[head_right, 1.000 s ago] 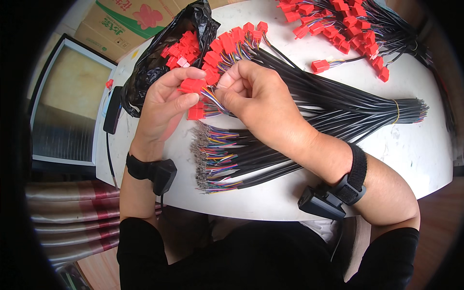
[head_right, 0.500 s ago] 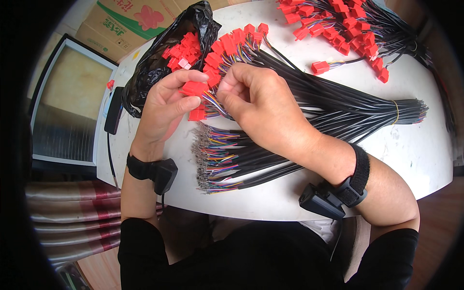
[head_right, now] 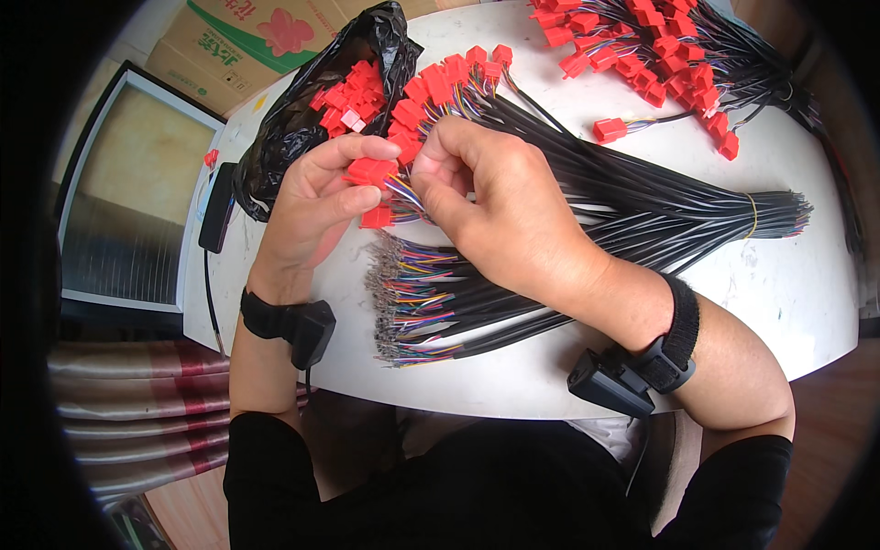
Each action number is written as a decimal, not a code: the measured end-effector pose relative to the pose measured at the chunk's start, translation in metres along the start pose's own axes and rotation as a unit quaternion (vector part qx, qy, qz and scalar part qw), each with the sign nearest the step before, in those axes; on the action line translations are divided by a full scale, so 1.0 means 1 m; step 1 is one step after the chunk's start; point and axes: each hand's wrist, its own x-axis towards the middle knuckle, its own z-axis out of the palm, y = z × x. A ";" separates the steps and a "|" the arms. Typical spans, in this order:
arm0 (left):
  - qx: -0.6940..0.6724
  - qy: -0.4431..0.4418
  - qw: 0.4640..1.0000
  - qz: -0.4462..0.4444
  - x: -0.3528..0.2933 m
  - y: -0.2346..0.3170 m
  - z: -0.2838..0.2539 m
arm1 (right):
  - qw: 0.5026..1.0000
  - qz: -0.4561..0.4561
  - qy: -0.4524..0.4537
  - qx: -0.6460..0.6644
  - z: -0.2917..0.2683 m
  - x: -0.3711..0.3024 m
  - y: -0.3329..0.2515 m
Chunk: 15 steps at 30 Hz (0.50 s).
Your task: Insert small wires into a red plastic connector housing to assemble a wire harness.
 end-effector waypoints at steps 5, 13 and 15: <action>0.006 -0.006 1.000 0.003 -0.002 0.000 -0.003 | 1.000 0.011 -0.022 -0.018 0.000 0.000 -0.005; 0.011 -0.017 0.999 -0.031 -0.002 0.004 -0.005 | 0.999 0.038 -0.019 0.018 0.000 -0.001 -0.001; 0.019 -0.023 0.999 -0.012 -0.002 0.002 -0.006 | 0.999 0.039 -0.028 0.018 0.000 -0.001 -0.002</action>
